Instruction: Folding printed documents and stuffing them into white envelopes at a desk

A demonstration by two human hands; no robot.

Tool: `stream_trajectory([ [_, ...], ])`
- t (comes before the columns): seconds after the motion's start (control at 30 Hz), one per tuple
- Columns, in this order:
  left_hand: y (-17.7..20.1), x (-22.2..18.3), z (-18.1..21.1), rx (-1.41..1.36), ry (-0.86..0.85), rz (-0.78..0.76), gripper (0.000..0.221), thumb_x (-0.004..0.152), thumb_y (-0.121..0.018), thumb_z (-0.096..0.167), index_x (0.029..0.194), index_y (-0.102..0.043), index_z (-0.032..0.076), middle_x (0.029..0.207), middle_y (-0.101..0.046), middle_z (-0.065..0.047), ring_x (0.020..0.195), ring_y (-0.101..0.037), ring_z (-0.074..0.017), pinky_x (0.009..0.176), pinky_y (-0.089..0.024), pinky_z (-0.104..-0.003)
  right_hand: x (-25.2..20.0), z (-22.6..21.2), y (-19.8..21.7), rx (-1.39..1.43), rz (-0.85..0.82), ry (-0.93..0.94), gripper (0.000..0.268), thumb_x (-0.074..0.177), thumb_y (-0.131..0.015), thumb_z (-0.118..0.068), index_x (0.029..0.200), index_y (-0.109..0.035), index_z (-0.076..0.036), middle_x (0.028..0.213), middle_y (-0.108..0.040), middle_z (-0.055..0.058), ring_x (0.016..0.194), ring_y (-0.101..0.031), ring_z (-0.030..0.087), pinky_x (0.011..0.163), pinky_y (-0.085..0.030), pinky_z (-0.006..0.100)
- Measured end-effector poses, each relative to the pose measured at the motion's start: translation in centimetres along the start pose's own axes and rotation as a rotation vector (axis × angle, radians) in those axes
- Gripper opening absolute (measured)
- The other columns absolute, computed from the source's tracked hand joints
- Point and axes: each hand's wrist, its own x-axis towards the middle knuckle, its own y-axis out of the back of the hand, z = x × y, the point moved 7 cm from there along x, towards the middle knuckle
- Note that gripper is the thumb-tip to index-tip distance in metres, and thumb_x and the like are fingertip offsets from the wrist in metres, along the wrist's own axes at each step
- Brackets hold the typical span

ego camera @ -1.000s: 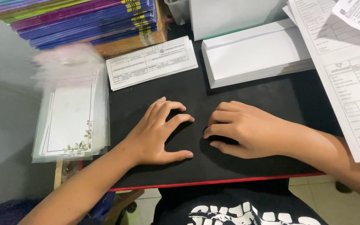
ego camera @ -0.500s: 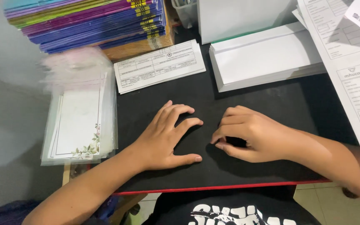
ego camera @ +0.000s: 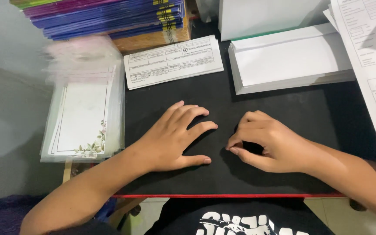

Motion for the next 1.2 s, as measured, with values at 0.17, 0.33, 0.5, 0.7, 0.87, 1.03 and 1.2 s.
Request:
stream_trajectory([
  [0.17,0.6,0.4,0.1,0.068,-0.060,0.008,0.055,0.079,-0.057,0.053,0.114,-0.052,0.011,0.118,-0.047,-0.012,0.109,-0.047,-0.0288,0.095,-0.033,-0.046,-0.3,0.0,-0.1,-0.038,-0.003,-0.007,0.010,0.080,-0.059,-0.018,0.085,-0.066,-0.014,0.069,-0.062,-0.008,0.068,-0.050,0.015,0.069,-0.039,0.029],
  [0.33,1.5,0.6,-0.7,0.088,-0.049,0.054,0.041,0.079,-0.065,0.039,0.107,-0.058,0.009,0.108,-0.055,-0.009,0.097,-0.053,-0.0263,0.077,-0.041,-0.038,-0.3,-0.1,-0.1,-0.048,-0.030,0.014,0.010,0.081,-0.058,-0.018,0.086,-0.066,-0.013,0.070,-0.061,-0.007,0.070,-0.050,0.017,0.069,-0.038,0.029],
  [0.5,1.8,0.6,-0.3,0.164,-0.042,0.090,0.031,0.080,-0.066,0.029,0.102,-0.059,0.008,0.102,-0.057,-0.007,0.091,-0.055,-0.0242,0.071,-0.044,-0.035,-0.5,-0.8,-0.2,-0.114,-0.096,0.062,0.010,0.080,-0.060,-0.017,0.089,-0.064,-0.013,0.069,-0.059,-0.006,0.071,-0.048,0.018,0.065,-0.037,0.030],
  [0.7,3.0,0.6,-0.6,0.320,-0.025,0.112,0.024,0.083,-0.064,0.028,0.098,-0.059,0.010,0.095,-0.057,-0.005,0.084,-0.056,-0.0218,0.070,-0.042,-0.033,-0.9,-0.6,-0.5,-0.148,-0.089,0.085,0.012,0.081,-0.061,-0.019,0.090,-0.065,-0.013,0.071,-0.056,-0.004,0.071,-0.046,0.020,0.064,-0.036,0.032],
  [0.87,4.2,-0.4,-3.3,0.768,0.136,0.107,0.032,0.079,-0.067,0.032,0.105,-0.061,0.015,0.106,-0.059,-0.002,0.098,-0.057,-0.0189,0.085,-0.042,-0.032,-0.9,-0.5,-0.6,-0.166,-0.105,0.067,0.010,0.080,-0.061,-0.020,0.087,-0.065,-0.015,0.073,-0.057,-0.004,0.072,-0.047,0.020,0.066,-0.036,0.032],
  [1.03,5.1,0.6,-6.6,0.833,0.151,0.122,0.033,0.076,-0.070,0.033,0.103,-0.061,0.017,0.102,-0.061,0.000,0.093,-0.058,-0.0185,0.079,-0.042,-0.031,-0.9,-0.4,-1.1,-0.196,-0.120,0.065,0.013,0.080,-0.061,-0.021,0.089,-0.066,-0.015,0.072,-0.056,0.000,0.074,-0.048,0.021,0.066,-0.036,0.033],
  [1.2,5.3,4.8,-4.9,0.778,0.032,0.139,0.030,0.080,-0.068,0.034,0.102,-0.060,0.016,0.098,-0.060,-0.002,0.091,-0.058,-0.0206,0.076,-0.042,-0.033,-0.6,-0.5,-0.9,-0.195,-0.128,0.059,0.012,0.080,-0.061,-0.022,0.089,-0.065,-0.015,0.071,-0.054,0.000,0.073,-0.048,0.020,0.064,-0.036,0.032],
])
